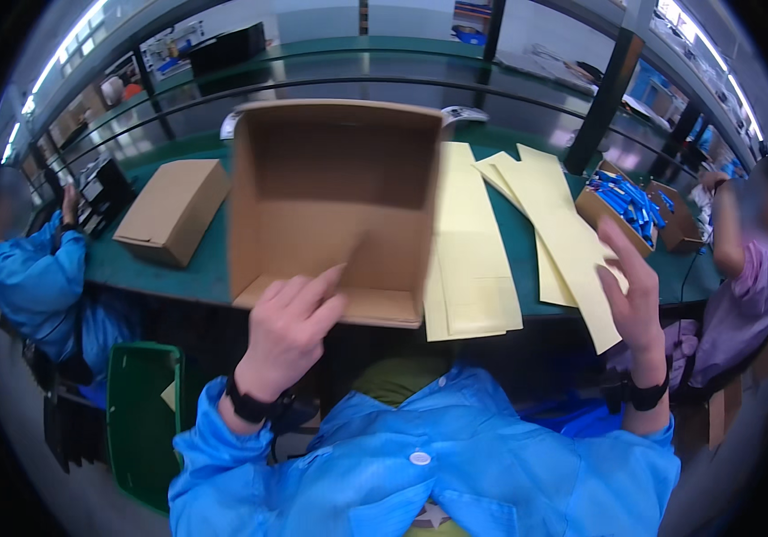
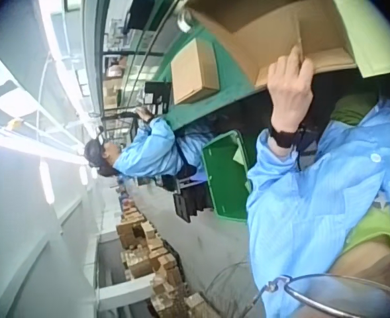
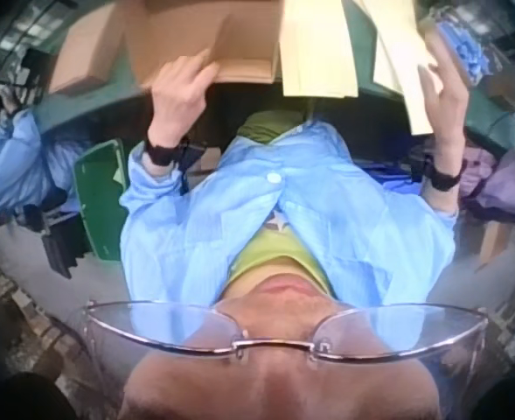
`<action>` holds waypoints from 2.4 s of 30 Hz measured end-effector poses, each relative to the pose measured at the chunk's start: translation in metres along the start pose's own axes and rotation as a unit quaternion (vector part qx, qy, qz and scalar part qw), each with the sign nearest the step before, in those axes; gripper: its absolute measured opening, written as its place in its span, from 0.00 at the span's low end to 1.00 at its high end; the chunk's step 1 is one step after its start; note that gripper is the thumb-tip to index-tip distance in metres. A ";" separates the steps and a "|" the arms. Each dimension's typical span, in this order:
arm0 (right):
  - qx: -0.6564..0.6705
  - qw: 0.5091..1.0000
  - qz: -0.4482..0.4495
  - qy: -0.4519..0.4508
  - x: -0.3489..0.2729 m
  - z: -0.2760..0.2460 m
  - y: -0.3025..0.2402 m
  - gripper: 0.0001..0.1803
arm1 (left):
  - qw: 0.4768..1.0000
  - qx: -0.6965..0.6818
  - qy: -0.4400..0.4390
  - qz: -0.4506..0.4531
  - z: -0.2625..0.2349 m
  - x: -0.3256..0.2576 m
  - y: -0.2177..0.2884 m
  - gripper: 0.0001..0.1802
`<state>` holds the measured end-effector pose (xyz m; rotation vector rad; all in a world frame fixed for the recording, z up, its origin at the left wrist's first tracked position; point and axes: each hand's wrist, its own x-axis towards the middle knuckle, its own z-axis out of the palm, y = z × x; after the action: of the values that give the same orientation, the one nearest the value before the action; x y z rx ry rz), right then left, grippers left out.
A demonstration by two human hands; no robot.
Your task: The recorder assembles small battery packs by applying insulation sheets to individual cells and placing them into a box.
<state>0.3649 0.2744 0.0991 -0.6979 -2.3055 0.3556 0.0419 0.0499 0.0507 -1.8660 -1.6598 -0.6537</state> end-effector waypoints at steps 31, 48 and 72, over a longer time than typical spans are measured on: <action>0.258 0.873 -0.077 -0.406 0.016 0.243 -0.215 0.14 | 0.837 -0.256 -0.311 -0.371 -0.073 -0.093 -0.063 0.14; 0.568 0.697 0.142 -0.415 -0.035 0.271 -0.158 0.15 | 0.587 -0.570 -0.262 -0.512 -0.097 -0.156 -0.093 0.29; 0.052 0.845 -0.419 -0.329 0.042 0.306 -0.280 0.30 | 0.680 -0.429 -0.020 -0.594 -0.092 -0.171 -0.004 0.50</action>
<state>0.0216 0.0519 0.0208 0.6256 -2.9165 0.3160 0.0184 -0.1362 0.0021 -0.8727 -2.8055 -2.2209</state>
